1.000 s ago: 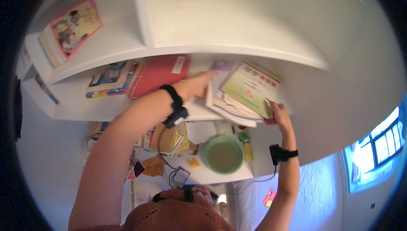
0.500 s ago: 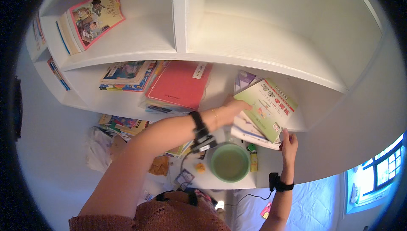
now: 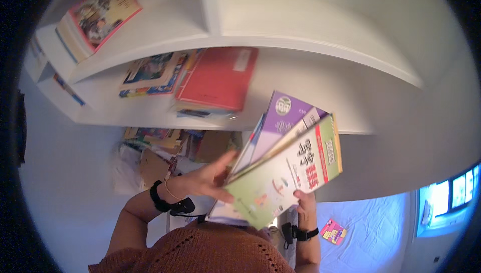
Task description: The person organizes a bookshelf by sorting through various books and notebooks on a desk and placing them onto different shelves.
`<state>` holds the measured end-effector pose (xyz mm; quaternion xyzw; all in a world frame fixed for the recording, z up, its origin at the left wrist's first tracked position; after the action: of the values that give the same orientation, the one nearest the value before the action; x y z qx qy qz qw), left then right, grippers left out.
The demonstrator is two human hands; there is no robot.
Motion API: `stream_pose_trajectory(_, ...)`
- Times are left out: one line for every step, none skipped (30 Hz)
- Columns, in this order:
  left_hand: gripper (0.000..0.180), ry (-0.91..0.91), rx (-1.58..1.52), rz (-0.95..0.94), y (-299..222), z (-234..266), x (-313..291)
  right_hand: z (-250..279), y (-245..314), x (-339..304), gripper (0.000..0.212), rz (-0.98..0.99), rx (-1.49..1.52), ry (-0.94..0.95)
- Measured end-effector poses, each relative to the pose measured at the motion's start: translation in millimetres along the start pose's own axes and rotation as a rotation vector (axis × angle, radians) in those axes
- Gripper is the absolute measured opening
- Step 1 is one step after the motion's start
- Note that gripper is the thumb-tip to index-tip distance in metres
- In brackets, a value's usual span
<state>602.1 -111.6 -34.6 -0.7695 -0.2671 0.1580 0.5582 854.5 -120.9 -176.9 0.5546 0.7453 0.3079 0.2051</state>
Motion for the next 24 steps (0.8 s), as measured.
stream_pose_trajectory(0.084, 0.032, -0.171, -0.09, 1, -6, -7, -4, -2, -5, 0.08, -0.025, 0.004, 0.007)
stream_pose_trajectory(0.07, -0.069, -0.295, -0.093, 6, -9, -15, -14, -6, -11, 0.082, -0.072, -0.092, 0.076)
stream_pose_trajectory(0.07, -0.088, -0.304, -0.089, 13, -4, -24, -24, -9, -16, 0.084, -0.118, -0.187, 0.146)
stream_pose_trajectory(0.066, -0.143, -0.375, 0.128, 33, 7, -35, -36, -11, -16, 0.087, -0.105, -0.266, 0.217)
stream_pose_trajectory(0.061, -0.188, -0.443, 0.35, 49, 12, -47, -46, -5, -15, 0.087, -0.114, -0.257, 0.211)
stream_pose_trajectory(0.053, -0.173, -0.437, 0.147, 46, 15, -49, -55, 1, -12, 0.089, -0.164, -0.397, 0.337)
stream_pose_trajectory(0.053, -0.18, -0.445, 0.156, 47, 13, -55, -63, 1, -13, 0.091, -0.212, -0.536, 0.463)
stream_pose_trajectory(0.054, -0.175, -0.441, 0.097, 43, 13, -58, -68, 0, -13, 0.091, -0.22, -0.514, 0.409)
stream_pose_trajectory(0.055, -0.168, -0.436, 0.038, 39, 13, -60, -76, -2, -13, 0.093, -0.163, -0.472, 0.302)
stream_pose_trajectory(0.057, -0.191, -0.337, -0.023, 44, 14, -66, -82, -2, -14, 0.095, -0.167, -0.392, 0.281)
stream_pose_trajectory(0.057, -0.186, -0.328, -0.016, 41, 10, -69, -86, -3, -12, 0.097, -0.162, -0.313, 0.262)
stream_pose_trajectory(0.057, -0.226, -0.148, -0.064, 30, 7, -73, -81, -8, -10, 0.101, -0.225, -0.286, 0.238)
stream_pose_trajectory(0.057, -0.265, 0.032, -0.113, 22, 6, -75, -85, -14, -10, 0.101, -0.214, -0.28, 0.238)
stream_pose_trajectory(0.059, -0.263, 0.001, -0.145, 20, 7, -71, -88, -16, -10, 0.101, -0.185, -0.326, 0.212)
stream_pose_trajectory(0.059, -0.258, 0.009, -0.155, 15, 8, -69, -90, -19, -10, 0.101, -0.156, -0.37, 0.186)
stream_pose_trajectory(0.058, -0.303, 0.025, -0.063, 10, 13, -67, -94, -21, -9, 0.096, -0.109, -0.286, 0.21)
stream_pose_trajectory(0.057, -0.353, 0.037, 0.031, 4, 14, -64, -93, -25, -9, 0.096, -0.108, -0.291, 0.217)
stream_pose_trajectory(0.065, -0.331, 0.162, 0.055, -7, 13, -58, -92, -28, -10, 0.091, -0.093, -0.193, 0.245)
stream_pose_trajectory(0.065, -0.331, 0.161, 0.046, -12, 9, -52, -93, -29, -10, 0.087, -0.078, -0.094, 0.272)
stream_pose_trajectory(0.069, -0.406, 0.468, -0.09, -25, 5, -46, -98, -31, -7, 0.076, -0.066, 0.065, 0.317)
stream_pose_trajectory(0.075, -0.481, 0.773, -0.223, -39, -3, -45, -97, -34, -6, 0.076, -0.069, 0.065, 0.319)
stream_pose_trajectory(0.082, -0.284, 0.816, -0.138, -45, -8, -37, -89, -43, -5, 0.073, -0.116, 0.044, 0.238)
stream_pose_trajectory(0.082, -0.217, 0.68, -0.144, -47, -12, -30, -78, -51, -5, 0.07, -0.16, 0.02, 0.154)
stream_pose_trajectory(0.085, -0.098, 0.646, -0.102, -50, -8, -20, -67, -65, -4, 0.067, -0.138, 0.115, 0.143)
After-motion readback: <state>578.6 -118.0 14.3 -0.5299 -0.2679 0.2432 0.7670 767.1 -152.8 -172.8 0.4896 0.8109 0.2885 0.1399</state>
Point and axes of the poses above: each hand's wrist, its own x-axis towards the middle knuckle, its own z-axis out of the back of the hand, y = z × x, the point moved 4 cm from there along x, towards the middle knuckle, and after that the axes turned 15 degrees about y, right-handed, at the moved point
